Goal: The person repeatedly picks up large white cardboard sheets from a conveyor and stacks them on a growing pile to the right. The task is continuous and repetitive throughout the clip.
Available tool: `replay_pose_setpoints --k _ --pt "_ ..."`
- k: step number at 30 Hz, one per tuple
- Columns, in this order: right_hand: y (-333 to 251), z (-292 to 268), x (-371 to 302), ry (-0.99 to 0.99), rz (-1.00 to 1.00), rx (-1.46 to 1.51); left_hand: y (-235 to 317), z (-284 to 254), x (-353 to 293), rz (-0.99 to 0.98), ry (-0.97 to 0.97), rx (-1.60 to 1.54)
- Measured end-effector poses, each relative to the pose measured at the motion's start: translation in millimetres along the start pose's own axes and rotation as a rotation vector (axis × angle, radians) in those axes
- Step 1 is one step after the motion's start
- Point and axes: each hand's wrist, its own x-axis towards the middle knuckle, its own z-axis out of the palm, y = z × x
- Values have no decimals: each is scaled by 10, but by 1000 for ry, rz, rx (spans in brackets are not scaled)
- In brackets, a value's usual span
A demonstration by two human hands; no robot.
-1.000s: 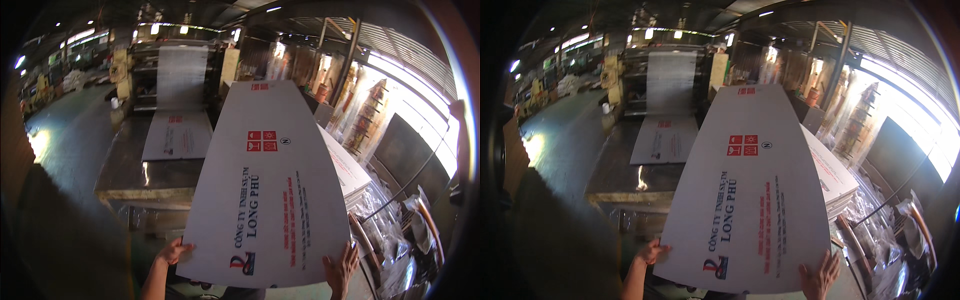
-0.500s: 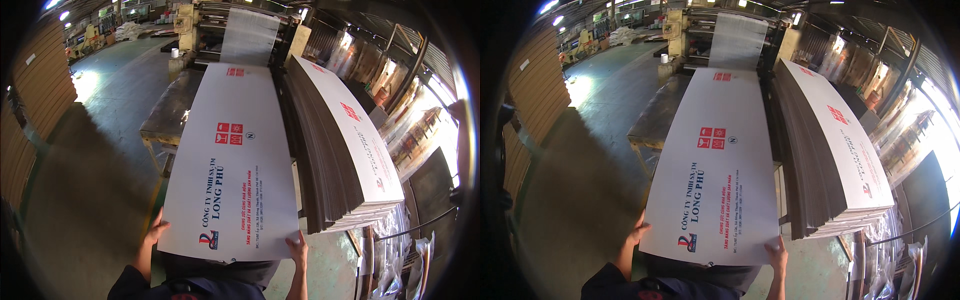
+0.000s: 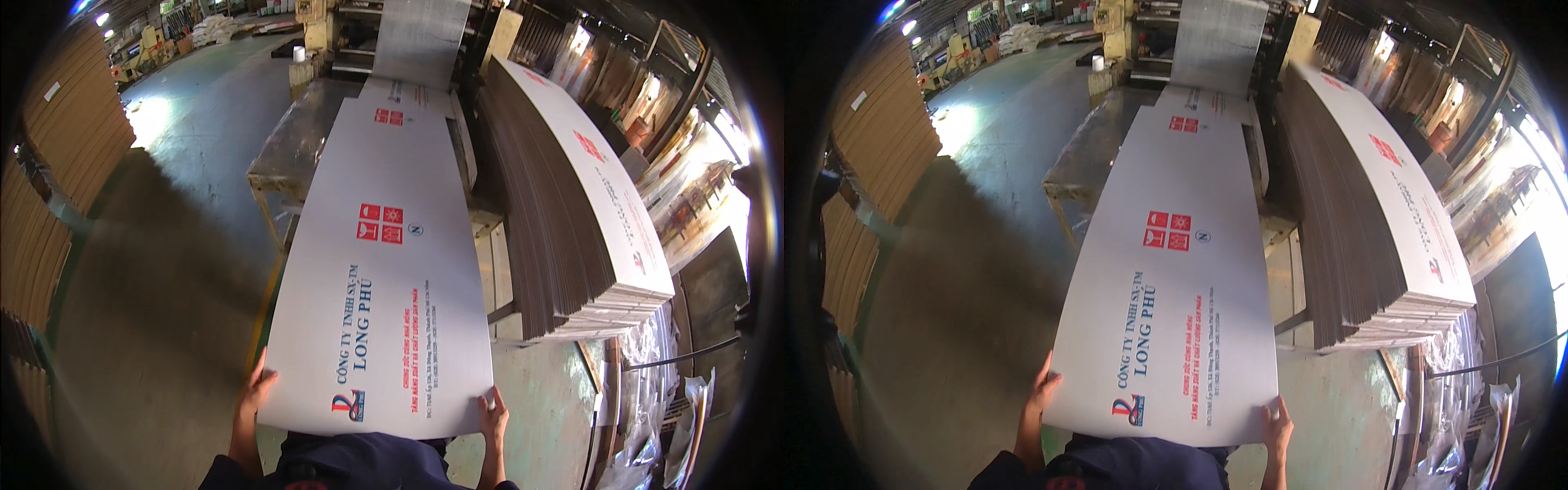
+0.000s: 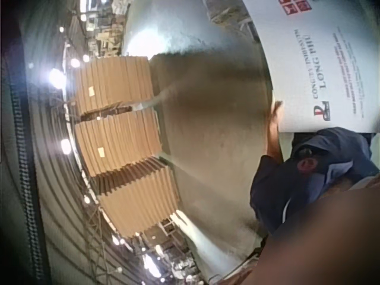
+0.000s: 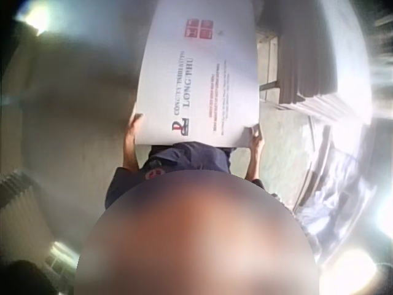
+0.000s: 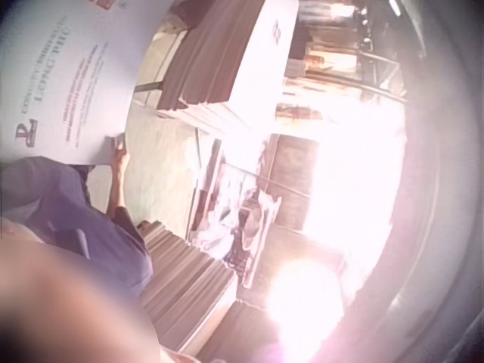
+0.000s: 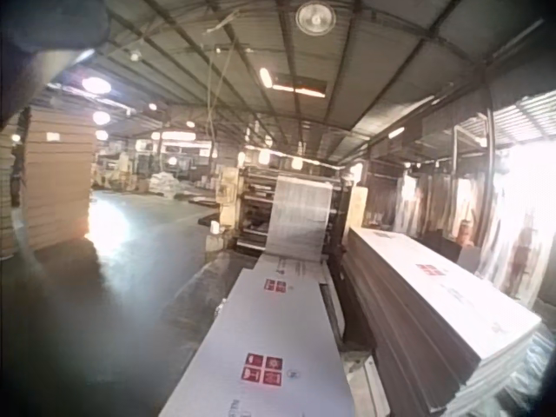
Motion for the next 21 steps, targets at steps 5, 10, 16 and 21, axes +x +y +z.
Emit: replay_pose_setpoints --k 5,10,16,21 --pt "-67 9 -3 -7 61 35 -92 -83 249 96 -37 40" --pt "-307 211 598 94 -45 -30 -106 -143 1053 14 -23 123" --pt "-571 541 1665 44 31 -59 57 -40 2180 117 78 314" --pt "-638 964 2287 102 1 26 122 -18 2837 96 81 314"
